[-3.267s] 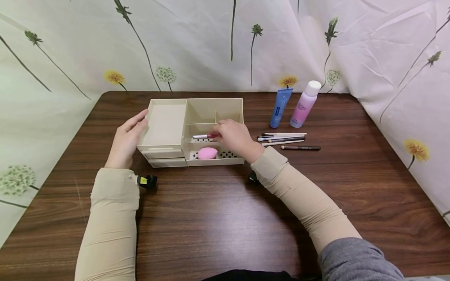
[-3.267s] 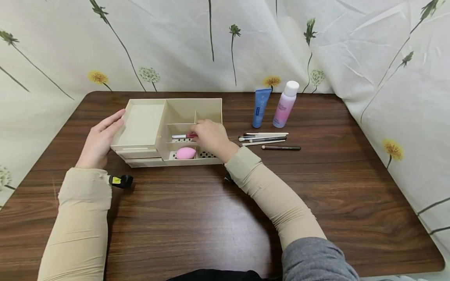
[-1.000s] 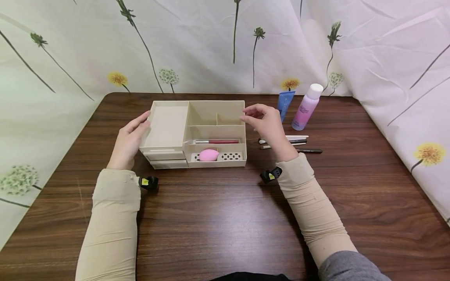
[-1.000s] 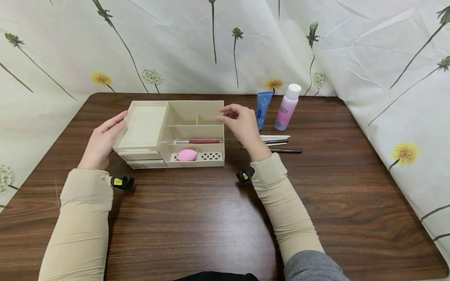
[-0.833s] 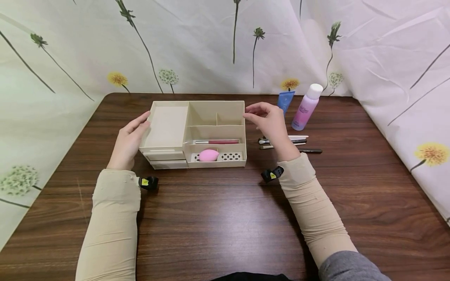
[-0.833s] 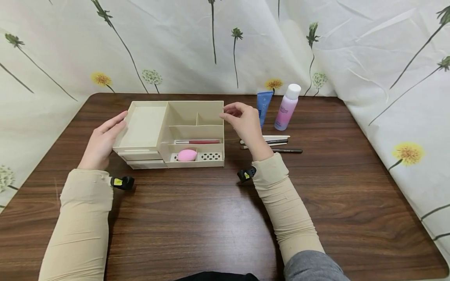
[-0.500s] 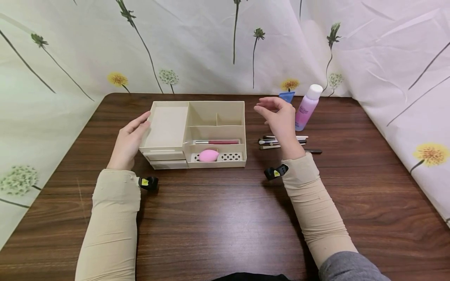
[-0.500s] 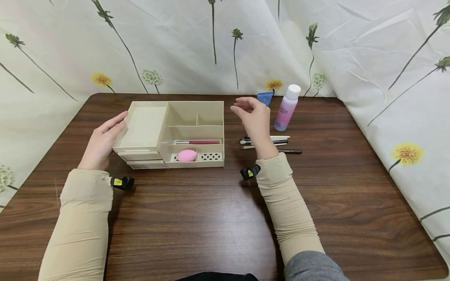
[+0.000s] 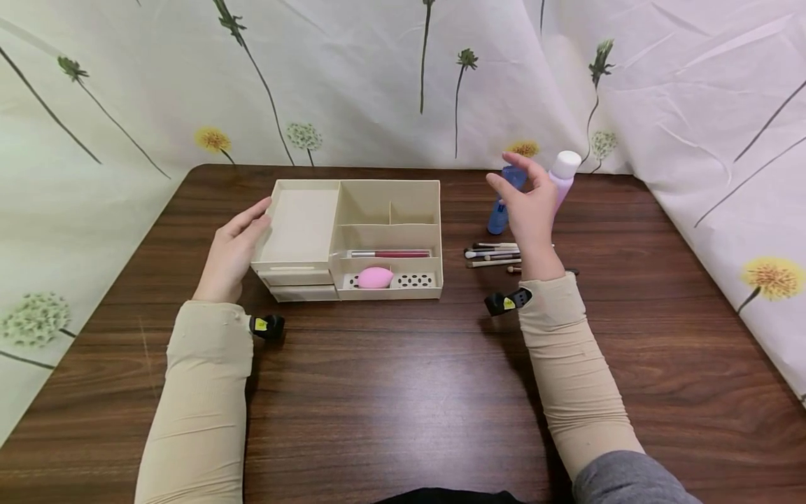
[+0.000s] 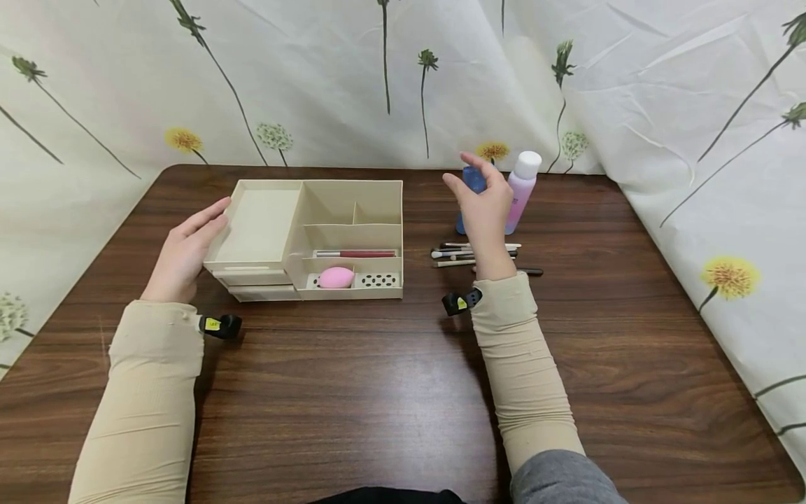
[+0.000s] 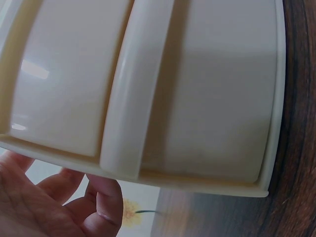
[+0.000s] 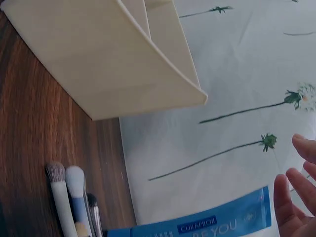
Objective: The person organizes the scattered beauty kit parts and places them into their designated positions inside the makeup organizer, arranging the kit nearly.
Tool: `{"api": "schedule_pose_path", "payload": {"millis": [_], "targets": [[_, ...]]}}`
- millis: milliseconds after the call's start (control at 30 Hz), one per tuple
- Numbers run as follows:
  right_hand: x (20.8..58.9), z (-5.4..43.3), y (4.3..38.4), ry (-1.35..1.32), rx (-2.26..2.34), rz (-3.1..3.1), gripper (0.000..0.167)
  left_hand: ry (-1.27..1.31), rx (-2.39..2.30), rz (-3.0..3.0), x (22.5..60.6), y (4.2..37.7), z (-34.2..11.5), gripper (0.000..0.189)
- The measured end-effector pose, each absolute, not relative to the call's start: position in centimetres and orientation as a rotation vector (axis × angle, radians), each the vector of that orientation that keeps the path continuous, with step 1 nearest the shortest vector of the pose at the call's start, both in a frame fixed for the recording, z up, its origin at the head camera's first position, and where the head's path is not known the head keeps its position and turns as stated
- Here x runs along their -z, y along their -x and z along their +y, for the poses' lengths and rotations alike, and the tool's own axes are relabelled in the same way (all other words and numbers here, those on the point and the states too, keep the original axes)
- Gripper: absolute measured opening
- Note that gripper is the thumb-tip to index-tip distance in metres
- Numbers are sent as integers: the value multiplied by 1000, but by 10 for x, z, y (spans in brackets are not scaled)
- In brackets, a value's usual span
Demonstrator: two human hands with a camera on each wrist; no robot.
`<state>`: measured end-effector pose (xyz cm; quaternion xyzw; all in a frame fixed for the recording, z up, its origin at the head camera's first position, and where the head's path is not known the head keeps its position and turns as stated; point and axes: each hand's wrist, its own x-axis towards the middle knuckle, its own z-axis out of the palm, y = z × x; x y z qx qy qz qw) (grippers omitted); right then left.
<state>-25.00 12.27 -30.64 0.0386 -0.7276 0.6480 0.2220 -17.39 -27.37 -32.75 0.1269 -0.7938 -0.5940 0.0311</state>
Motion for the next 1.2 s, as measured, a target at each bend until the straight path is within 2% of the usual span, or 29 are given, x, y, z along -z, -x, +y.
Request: {"api": "schedule_pose_path", "payload": {"millis": [733,1200], "targets": [[320,147,267,86,-1811,-2044,61,-407,1866,-2422,327,174,-273,50],[328,148,273,153,-1835,-2087,61,-406,1852,-2431,327,174,-274,51]]}}
